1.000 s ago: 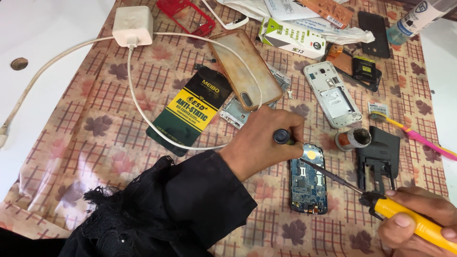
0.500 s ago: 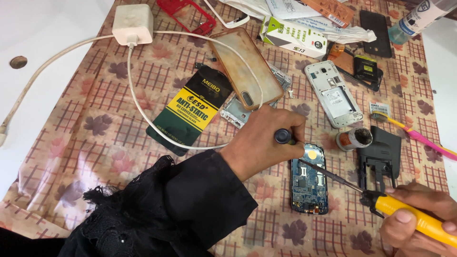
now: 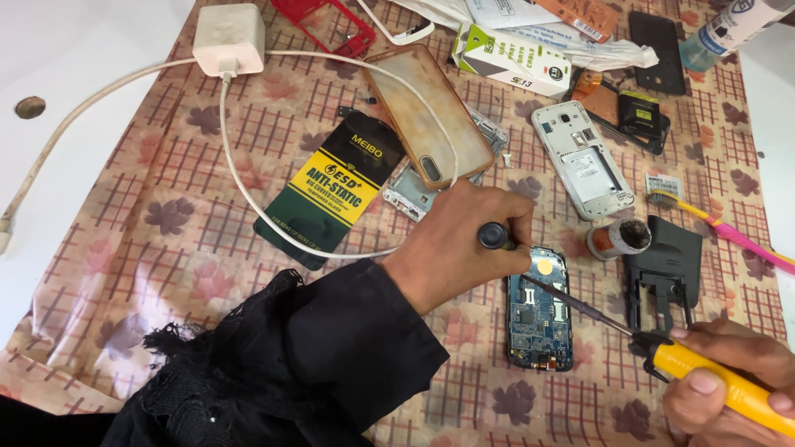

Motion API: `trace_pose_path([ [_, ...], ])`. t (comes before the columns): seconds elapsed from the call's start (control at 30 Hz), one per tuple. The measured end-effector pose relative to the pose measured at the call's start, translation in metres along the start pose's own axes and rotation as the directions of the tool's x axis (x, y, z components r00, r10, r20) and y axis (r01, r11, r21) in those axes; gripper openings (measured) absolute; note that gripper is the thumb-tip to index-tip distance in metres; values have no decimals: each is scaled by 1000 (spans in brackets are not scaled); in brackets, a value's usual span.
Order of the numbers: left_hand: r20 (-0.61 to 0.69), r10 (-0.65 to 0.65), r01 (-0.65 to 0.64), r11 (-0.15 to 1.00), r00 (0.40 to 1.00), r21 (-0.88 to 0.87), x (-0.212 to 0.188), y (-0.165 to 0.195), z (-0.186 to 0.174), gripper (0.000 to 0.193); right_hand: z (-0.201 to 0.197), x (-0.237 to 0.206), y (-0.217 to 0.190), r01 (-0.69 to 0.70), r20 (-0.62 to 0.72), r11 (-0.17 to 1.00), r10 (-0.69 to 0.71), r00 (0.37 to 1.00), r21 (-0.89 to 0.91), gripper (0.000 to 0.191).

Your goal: The person disassembles a smartphone, removes the battery, and uses a soldering iron and flux to work on the motherboard. They also use a brush to clean the board and handle various tools and components on the table.

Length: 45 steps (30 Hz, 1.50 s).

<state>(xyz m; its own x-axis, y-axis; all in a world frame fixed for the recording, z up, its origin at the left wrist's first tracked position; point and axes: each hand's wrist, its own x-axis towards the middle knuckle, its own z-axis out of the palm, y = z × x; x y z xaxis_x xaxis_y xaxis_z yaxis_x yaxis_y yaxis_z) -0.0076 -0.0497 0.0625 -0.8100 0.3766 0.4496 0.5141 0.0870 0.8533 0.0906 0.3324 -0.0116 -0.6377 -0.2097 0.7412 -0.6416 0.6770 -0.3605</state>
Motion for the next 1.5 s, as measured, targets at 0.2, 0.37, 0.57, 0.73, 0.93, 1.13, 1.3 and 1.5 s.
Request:
trace_pose_path([
  [0.2,-23,17,-17,1000,1000,-2,0,1,0,18,-7,56,-34,62,244,998,-66,968,23,25],
  [0.37,-5,6,-6,1000,1000,1,0,2,-1,17,-15,47,-35,-55,219,978,100,971,-201,8],
  [0.57,-5,14,-14,1000,1000,13,0,1,0,18,-24,0,3,-76,180,972,118,977,-224,2],
  [0.73,-7,18,-18,1000,1000,14,0,1,0,18,-23,5,2,-66,184,975,106,977,-215,11],
  [0.93,-6,0,0,1000,1000,12,0,2,0,18,-27,17,1,38,388,931,115,915,-364,12],
  [1.13,-2,-9,9,1000,1000,4,0,1,0,19,-25,4,4,-244,208,969,248,946,-46,20],
  [1.3,-23,27,-28,1000,999,-8,-1,-1,1,20,-25,18,1,-374,212,920,392,895,-119,29],
  [1.5,-27,35,-34,999,999,8,0,0,1,19,-23,18,-11,-330,177,942,314,933,67,19],
])
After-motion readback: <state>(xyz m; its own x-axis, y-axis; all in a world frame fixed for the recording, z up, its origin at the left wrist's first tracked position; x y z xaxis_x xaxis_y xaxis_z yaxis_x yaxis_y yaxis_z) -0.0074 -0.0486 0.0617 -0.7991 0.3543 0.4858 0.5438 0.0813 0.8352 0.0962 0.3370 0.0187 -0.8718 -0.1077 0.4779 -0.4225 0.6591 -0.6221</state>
